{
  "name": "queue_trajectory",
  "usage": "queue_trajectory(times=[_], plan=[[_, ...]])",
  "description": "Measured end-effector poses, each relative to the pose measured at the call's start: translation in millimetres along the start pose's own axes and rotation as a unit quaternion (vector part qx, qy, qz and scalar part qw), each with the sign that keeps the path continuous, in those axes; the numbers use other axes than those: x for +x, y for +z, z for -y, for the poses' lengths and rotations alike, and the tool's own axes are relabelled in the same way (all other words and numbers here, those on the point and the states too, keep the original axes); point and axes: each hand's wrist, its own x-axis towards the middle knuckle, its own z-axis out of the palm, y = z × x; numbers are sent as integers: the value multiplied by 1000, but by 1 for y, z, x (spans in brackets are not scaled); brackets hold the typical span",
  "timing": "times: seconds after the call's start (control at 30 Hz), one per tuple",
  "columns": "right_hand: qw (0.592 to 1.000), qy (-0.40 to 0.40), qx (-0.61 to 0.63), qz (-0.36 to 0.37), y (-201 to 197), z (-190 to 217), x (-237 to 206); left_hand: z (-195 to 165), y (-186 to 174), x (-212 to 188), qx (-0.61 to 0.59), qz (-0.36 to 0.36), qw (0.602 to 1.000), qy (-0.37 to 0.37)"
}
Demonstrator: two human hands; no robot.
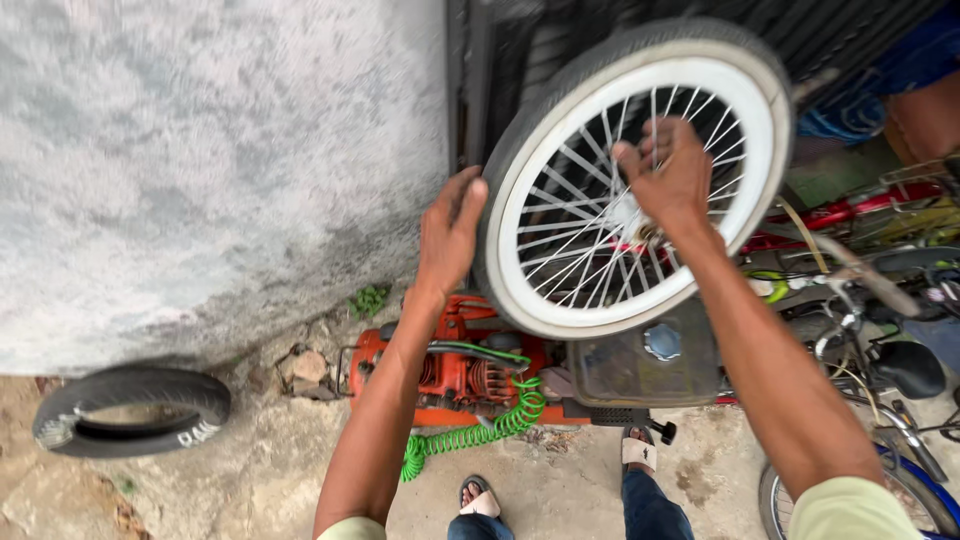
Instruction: The person sits on the floor and works on a bicycle wheel, then stands to carry it to an air compressor and inflates the tire. They return to the workshop and attach the wheel to a bicycle frame using a wrench.
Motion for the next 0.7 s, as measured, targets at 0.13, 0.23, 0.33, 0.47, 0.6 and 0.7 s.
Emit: queue_trajectory(times=[0.13,0.23,0.33,0.47,0.6,0.7], plan=[[992,-19,125,16,-61,-12,-25,-69,39,7,-41,116,983,-136],[959,105,257,57,-112,-19,-22,-105,71,-4,-20,135,990,-40],[953,177,237,70,-151,-21,-18,-127,116,-16,-78,168,981,-59],[912,217,341,74,-188,-27,-16,-145,160,-39,-66,203,977,19],[927,164,330,73,-208,-42,-23,-152,193,-59,-1,168,978,127],[919,145,357,81,-223,-57,-28,-157,204,-58,-141,245,959,-9]])
